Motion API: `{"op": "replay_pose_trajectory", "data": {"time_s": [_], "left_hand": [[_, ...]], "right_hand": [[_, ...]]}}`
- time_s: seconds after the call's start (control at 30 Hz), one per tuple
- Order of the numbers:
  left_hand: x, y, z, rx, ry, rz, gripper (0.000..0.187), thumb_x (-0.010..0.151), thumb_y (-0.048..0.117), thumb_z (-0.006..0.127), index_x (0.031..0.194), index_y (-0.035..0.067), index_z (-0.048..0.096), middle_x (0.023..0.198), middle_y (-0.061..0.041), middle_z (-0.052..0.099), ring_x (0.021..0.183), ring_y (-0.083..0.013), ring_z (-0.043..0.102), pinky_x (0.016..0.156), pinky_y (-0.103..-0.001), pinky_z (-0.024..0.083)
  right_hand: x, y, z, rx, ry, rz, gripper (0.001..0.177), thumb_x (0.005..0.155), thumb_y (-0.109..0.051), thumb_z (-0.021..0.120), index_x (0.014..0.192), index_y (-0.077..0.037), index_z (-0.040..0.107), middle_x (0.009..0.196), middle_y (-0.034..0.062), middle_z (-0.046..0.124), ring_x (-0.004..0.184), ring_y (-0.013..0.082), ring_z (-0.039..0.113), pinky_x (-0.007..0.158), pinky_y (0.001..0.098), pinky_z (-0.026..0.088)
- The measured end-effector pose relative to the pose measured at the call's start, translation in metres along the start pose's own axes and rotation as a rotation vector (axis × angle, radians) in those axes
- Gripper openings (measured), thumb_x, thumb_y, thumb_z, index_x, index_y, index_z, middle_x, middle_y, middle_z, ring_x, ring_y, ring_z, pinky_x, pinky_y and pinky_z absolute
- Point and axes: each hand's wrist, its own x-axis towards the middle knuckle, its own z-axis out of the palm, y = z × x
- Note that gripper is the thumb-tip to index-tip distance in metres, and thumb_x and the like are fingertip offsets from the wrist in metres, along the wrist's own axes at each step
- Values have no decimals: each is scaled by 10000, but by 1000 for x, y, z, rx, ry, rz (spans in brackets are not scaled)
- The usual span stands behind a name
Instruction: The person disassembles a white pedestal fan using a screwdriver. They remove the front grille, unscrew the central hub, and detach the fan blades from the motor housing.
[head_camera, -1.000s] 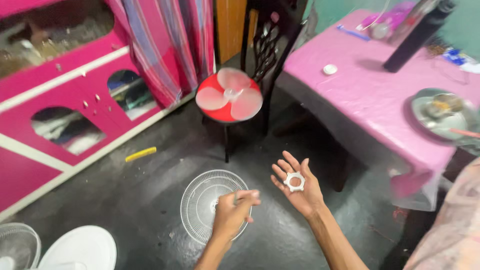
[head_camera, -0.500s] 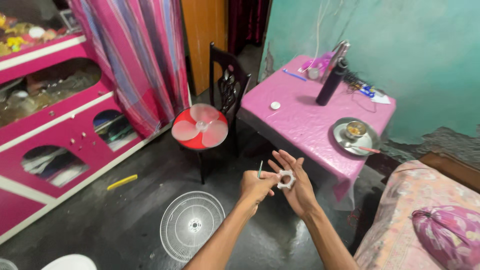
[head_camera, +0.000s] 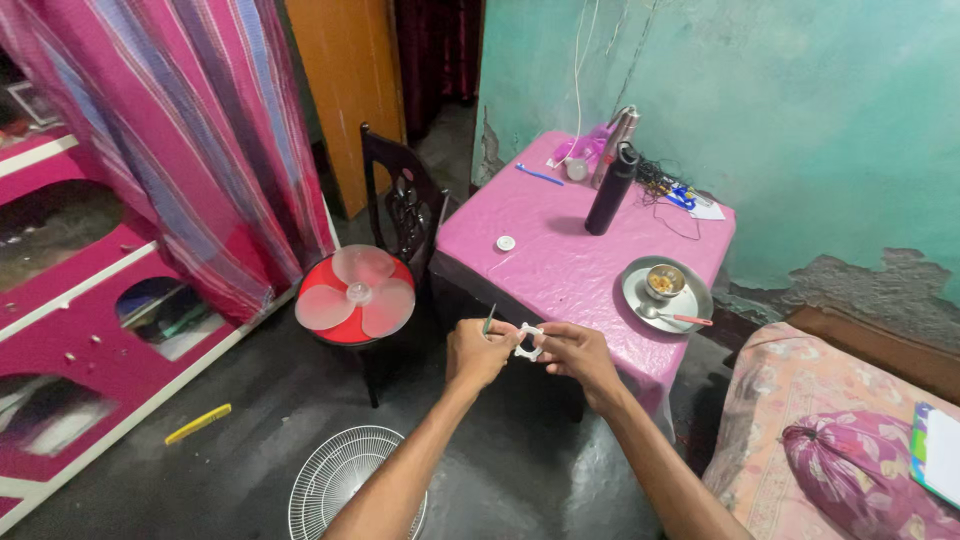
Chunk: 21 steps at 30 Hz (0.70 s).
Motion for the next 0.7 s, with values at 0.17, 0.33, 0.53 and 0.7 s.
{"op": "replay_pose_trajectory", "data": {"time_s": [0.17, 0.33, 0.53, 0.7], "left_hand": [[49, 9, 16, 210, 30, 34, 327, 847, 390, 797, 904, 71, 842, 720, -87, 780, 615, -127, 698, 591, -298, 525], [120, -8, 27, 53, 22, -91, 395, 909, 417, 664, 1014, 62, 802, 851, -36, 808, 618, -152, 696, 589, -284, 560], [192, -58, 49, -98, 92, -228, 358, 801, 171, 690, 1112, 16, 776, 1028, -110, 814, 665, -147, 691, 604, -273, 552], [235, -83, 58, -171, 129, -400, 509, 800, 92, 482, 1246, 58, 727, 1097, -92, 820, 643, -128, 642, 514, -264, 405]], "right_hand": [[78, 8, -39, -34, 28, 42, 288, 858, -169, 785, 1100, -14, 764, 906, 38, 754, 768, 104, 662, 614, 228, 515], [200, 63, -102, -95, 178, 59, 234, 839, -185, 787, 1028, -50, 757, 875, 16, 729, 782, 104, 662, 628, 267, 506], [361, 140, -166, -145, 167, 86, 202, 836, -165, 799, 967, -20, 751, 817, 26, 681, 733, 122, 617, 609, 290, 486], [440, 168, -182, -280, 117, 35, 219, 840, -148, 791, 1022, -35, 749, 802, 48, 710, 647, 139, 596, 583, 307, 477]]}}
